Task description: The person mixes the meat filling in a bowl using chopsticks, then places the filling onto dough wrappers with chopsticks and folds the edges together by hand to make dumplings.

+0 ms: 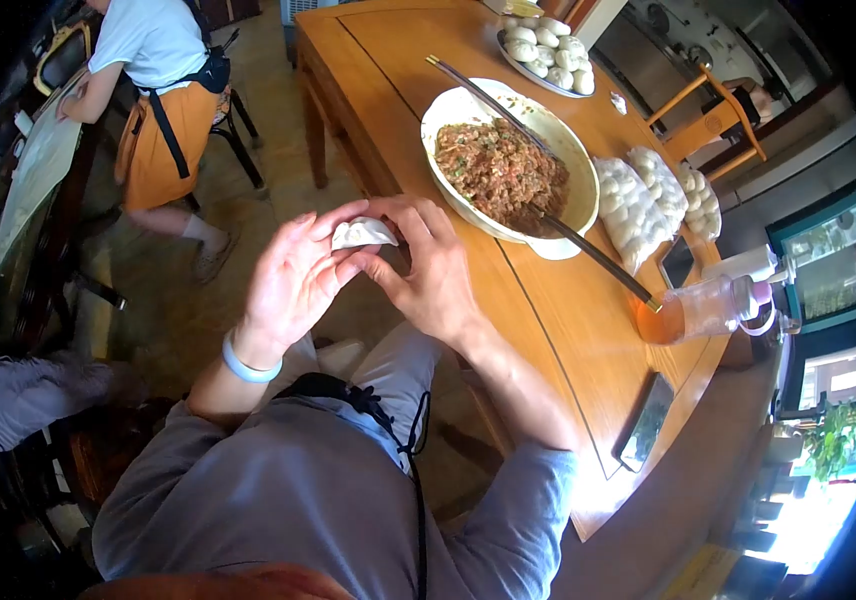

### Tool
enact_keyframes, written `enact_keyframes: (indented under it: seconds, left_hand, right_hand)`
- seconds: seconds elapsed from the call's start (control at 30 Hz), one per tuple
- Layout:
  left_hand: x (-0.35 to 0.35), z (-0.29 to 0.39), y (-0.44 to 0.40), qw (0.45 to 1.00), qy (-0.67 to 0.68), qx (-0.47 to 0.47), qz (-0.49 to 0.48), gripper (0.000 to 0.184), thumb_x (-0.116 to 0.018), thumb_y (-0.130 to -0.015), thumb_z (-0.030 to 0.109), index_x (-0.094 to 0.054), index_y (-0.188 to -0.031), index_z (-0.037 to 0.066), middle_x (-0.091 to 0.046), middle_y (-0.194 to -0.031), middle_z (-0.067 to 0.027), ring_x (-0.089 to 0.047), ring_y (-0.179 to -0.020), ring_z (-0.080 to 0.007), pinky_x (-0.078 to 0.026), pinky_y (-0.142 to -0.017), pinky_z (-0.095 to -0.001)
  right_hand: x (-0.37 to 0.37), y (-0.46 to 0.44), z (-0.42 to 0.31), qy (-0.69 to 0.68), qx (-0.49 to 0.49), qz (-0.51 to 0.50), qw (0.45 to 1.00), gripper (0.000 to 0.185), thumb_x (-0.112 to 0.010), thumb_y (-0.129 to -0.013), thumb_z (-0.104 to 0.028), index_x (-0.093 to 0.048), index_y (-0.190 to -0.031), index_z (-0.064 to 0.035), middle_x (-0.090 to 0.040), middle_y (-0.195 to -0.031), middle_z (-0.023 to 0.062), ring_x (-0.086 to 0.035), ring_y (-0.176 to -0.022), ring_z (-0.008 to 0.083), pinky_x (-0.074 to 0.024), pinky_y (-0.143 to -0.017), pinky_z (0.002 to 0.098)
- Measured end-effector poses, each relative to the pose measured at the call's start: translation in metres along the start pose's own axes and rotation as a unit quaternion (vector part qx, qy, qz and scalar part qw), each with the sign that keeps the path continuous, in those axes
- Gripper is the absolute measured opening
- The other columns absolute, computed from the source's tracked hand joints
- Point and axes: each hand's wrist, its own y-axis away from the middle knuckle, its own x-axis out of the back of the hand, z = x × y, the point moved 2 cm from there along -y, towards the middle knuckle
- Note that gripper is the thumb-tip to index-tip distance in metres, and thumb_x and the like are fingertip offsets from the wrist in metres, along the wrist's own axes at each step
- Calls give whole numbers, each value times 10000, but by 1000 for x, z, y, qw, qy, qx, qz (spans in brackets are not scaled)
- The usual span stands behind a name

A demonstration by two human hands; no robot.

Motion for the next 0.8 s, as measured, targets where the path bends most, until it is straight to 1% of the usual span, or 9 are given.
enact_keyframes:
  seconds: [0.03, 0.17, 0.33, 0.43, 0.53, 0.63, 0.73, 0.77, 0.8]
  left_hand:
    - [2, -1, 0, 1000, -1, -2, 4, 474, -365, -934, 296, -378, -1255, -53, -500, -1177, -165, -501, -1062, -218, -392, -954, -339]
    - [10, -6, 1, 1000, -20, -1, 8, 462, -397, -927, 282, -357, -1270, -25, -470, -1210, -156, -479, -1101, -224, -373, -989, -356]
    - [8, -6, 1, 1000, -4, 11, -5, 516, -387, -916, 257, -274, -1318, -45, -451, -1221, -183, -488, -1096, -240, -367, -1009, -360]
    - [14, -10, 1, 1000, 3, 17, 2, 502, -385, -922, 247, -273, -1330, -23, -438, -1239, -175, -498, -1084, -242, -383, -994, -375]
    - [8, -9, 2, 997, -72, 3, 0, 520, -432, -930, 256, -258, -1329, -28, -467, -1209, -147, -501, -1077, -213, -399, -981, -369]
    - [5, -11, 2, 971, -233, -49, 32, 573, -445, -932, 292, -219, -1355, -22, -490, -1178, -146, -519, -1055, -198, -419, -952, -359]
    - [2, -3, 5, 861, -504, -62, 18, 591, -429, -937, 334, -196, -1377, 14, -466, -1216, -176, -502, -1096, -190, -428, -932, -344]
    - [-4, -1, 6, 847, -529, -40, 23, 587, -423, -932, 370, -223, -1379, 46, -375, -1318, -223, -443, -1192, -255, -406, -945, -353]
    - [-1, -2, 4, 808, -581, -96, 14, 583, -424, -930, 373, -239, -1374, 45, -346, -1339, -229, -420, -1210, -277, -396, -954, -358]
  right_hand:
    - [0, -1, -2, -8, -4, 4, 1000, 357, -707, -714, -112, -563, -1031, -35, -561, -1059, 134, -555, -923, 300, -468, -773, 360]
    - [-7, 5, 11, -93, -82, 12, 992, 268, -687, -753, -114, -591, -988, -28, -601, -951, 128, -574, -894, 273, -474, -744, 337]
    - [-4, 3, 8, -101, -88, -13, 991, 262, -667, -781, -127, -588, -1007, -21, -606, -945, 132, -597, -854, 264, -481, -728, 331]
    - [-3, 2, 8, -94, -85, -25, 992, 254, -657, -794, -127, -586, -1011, -15, -607, -943, 132, -606, -844, 253, -483, -732, 322]
    - [-3, 3, 10, -143, -118, -29, 982, 244, -647, -808, -129, -586, -1013, -13, -609, -936, 119, -608, -844, 219, -483, -734, 305]
    - [-7, 6, 18, -222, -148, -27, 963, 244, -634, -825, -131, -578, -1026, -4, -608, -922, 98, -599, -842, 173, -484, -726, 282]
    - [-4, 5, 13, -285, -188, -56, 938, 252, -620, -840, -124, -560, -1047, 7, -603, -914, 80, -586, -825, 139, -484, -715, 258]
    - [-3, 4, 9, -303, -204, -72, 928, 255, -616, -844, -120, -554, -1054, 11, -601, -912, 75, -581, -818, 129, -484, -711, 250]
    - [-4, 4, 6, -327, -197, -84, 921, 264, -612, -846, -112, -541, -1067, 12, -595, -922, 70, -577, -815, 122, -481, -711, 244]
